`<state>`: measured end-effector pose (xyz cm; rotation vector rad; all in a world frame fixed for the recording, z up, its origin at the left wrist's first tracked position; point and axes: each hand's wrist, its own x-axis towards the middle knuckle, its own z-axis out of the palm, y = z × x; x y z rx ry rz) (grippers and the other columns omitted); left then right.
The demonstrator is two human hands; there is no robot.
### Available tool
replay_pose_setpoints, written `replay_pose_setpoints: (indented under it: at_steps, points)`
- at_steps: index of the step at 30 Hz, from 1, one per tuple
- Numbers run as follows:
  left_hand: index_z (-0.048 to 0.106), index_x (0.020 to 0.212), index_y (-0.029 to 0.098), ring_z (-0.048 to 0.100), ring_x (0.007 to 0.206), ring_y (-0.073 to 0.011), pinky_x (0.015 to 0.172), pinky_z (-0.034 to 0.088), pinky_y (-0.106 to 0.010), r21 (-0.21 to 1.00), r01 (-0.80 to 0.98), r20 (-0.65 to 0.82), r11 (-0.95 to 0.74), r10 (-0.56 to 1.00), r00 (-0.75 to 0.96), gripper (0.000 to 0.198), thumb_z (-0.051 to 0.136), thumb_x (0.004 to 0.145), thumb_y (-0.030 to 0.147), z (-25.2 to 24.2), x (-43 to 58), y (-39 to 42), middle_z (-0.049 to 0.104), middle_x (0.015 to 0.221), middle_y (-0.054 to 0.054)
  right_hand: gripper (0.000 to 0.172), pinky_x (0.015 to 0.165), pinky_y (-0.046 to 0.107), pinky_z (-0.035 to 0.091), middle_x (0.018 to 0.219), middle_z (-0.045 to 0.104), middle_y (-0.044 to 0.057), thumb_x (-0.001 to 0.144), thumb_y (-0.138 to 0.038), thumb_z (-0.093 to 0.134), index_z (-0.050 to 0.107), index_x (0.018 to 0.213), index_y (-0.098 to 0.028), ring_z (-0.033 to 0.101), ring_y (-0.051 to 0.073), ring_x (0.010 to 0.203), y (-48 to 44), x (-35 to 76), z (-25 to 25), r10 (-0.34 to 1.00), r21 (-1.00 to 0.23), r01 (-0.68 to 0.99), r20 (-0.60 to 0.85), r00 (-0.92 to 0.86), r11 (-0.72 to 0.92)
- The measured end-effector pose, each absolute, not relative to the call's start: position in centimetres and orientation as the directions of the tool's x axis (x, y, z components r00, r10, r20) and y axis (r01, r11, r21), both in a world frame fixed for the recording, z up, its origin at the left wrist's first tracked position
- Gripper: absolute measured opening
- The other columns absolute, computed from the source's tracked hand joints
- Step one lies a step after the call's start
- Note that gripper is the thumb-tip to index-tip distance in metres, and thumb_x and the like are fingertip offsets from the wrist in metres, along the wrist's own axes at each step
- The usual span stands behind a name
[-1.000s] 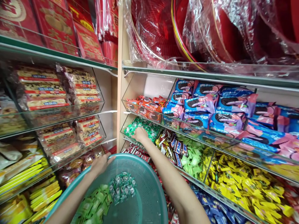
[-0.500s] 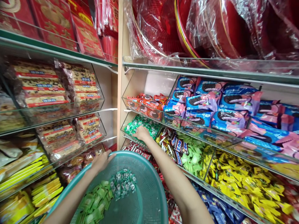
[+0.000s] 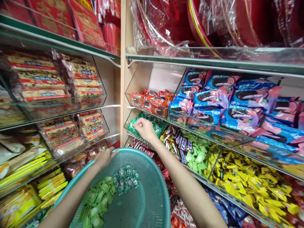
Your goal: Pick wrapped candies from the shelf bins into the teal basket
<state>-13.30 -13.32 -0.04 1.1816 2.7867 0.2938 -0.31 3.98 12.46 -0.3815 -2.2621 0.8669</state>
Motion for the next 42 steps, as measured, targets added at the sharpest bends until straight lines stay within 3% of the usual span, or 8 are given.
replay_pose_setpoints:
  at_steps: [3,6,9,12,15,29,36,42]
  points:
    - [0.056,0.109,0.021,0.063,0.095,-0.0277,0.077,0.046,-0.036,0.205,0.693,-0.030,0.691,0.713,-0.701,0.050,0.024,0.088,0.054,0.0,-13.2,-13.3,0.068,0.101,-0.013,0.014,0.051,0.018,0.034,0.058,0.053,-0.004,0.078,-0.029,0.053,0.054,0.071,-0.017,0.045,0.008,0.052,0.9,1.5,9.9,0.346,-0.702,-0.095,0.459,-0.818,0.706]
    - [0.057,0.109,0.021,0.063,0.096,-0.0282,0.077,0.046,-0.037,0.211,0.690,-0.028,0.692,0.710,-0.703,0.049,0.026,0.088,0.053,0.2,-13.1,-13.3,0.068,0.102,-0.013,0.008,0.055,0.017,0.034,0.063,0.055,-0.004,0.080,-0.021,0.050,0.054,0.074,-0.017,0.048,0.008,0.057,-1.2,3.1,5.3,0.205,-0.637,-0.055,0.327,-0.922,0.769]
    - [0.056,0.111,0.021,0.063,0.096,-0.0287,0.077,0.047,-0.038,0.206,0.689,-0.018,0.694,0.707,-0.707,0.050,0.025,0.088,0.054,0.3,-13.0,-13.4,0.068,0.102,-0.014,0.007,0.059,0.020,0.033,0.070,0.060,-0.001,0.079,-0.015,0.049,0.055,0.080,-0.018,0.052,0.010,0.062,-1.9,4.5,1.4,0.133,-0.388,0.070,0.137,-0.982,0.919]
    - [0.057,0.109,0.021,0.063,0.096,-0.0284,0.078,0.046,-0.038,0.211,0.684,-0.024,0.699,0.703,-0.711,0.052,0.022,0.089,0.054,0.3,-13.0,-13.5,0.068,0.101,-0.014,0.013,0.063,0.023,0.033,0.078,0.063,0.004,0.083,-0.017,0.045,0.056,0.088,-0.018,0.056,0.015,0.071,-1.7,5.7,-0.2,0.151,-0.133,0.149,0.006,-0.988,0.980]
    - [0.057,0.108,0.021,0.063,0.097,-0.0278,0.079,0.046,-0.038,0.221,0.685,-0.023,0.694,0.706,-0.708,0.053,0.020,0.089,0.054,0.1,-13.2,-13.6,0.068,0.102,-0.014,0.017,0.065,0.024,0.035,0.082,0.064,0.006,0.086,-0.019,0.041,0.056,0.094,-0.019,0.059,0.018,0.077,-1.5,6.4,-0.5,0.176,-0.029,0.178,-0.063,-0.982,0.984]
    - [0.056,0.112,0.022,0.063,0.097,-0.0264,0.080,0.045,-0.036,0.220,0.678,-0.026,0.701,0.699,-0.715,0.053,0.022,0.088,0.055,-0.2,-13.1,-13.7,0.067,0.103,-0.013,0.025,0.077,0.028,0.043,0.090,0.065,0.010,0.089,-0.015,0.035,0.056,0.103,-0.018,0.059,0.020,0.093,-1.3,6.0,-2.3,0.171,0.018,0.171,-0.168,-0.971,0.985]
    - [0.057,0.109,0.022,0.062,0.097,-0.0266,0.080,0.045,-0.037,0.224,0.682,-0.024,0.696,0.703,-0.710,0.049,0.027,0.088,0.055,-0.1,-13.1,-13.7,0.068,0.102,-0.013,0.030,0.073,0.029,0.045,0.094,0.065,0.012,0.085,-0.008,0.038,0.054,0.108,-0.017,0.061,0.022,0.091,-1.7,6.3,-2.9,0.171,0.058,0.163,-0.195,-0.966,0.985]
    - [0.057,0.106,0.022,0.063,0.094,-0.0268,0.077,0.045,-0.036,0.219,0.693,-0.034,0.687,0.715,-0.698,0.048,0.026,0.088,0.054,0.1,-12.8,-13.2,0.068,0.099,-0.012,0.017,0.072,0.026,0.041,0.087,0.065,0.009,0.088,-0.017,0.042,0.058,0.095,-0.018,0.059,0.019,0.086,-1.9,6.0,4.1,0.141,0.029,0.141,0.003,-0.990,0.990]
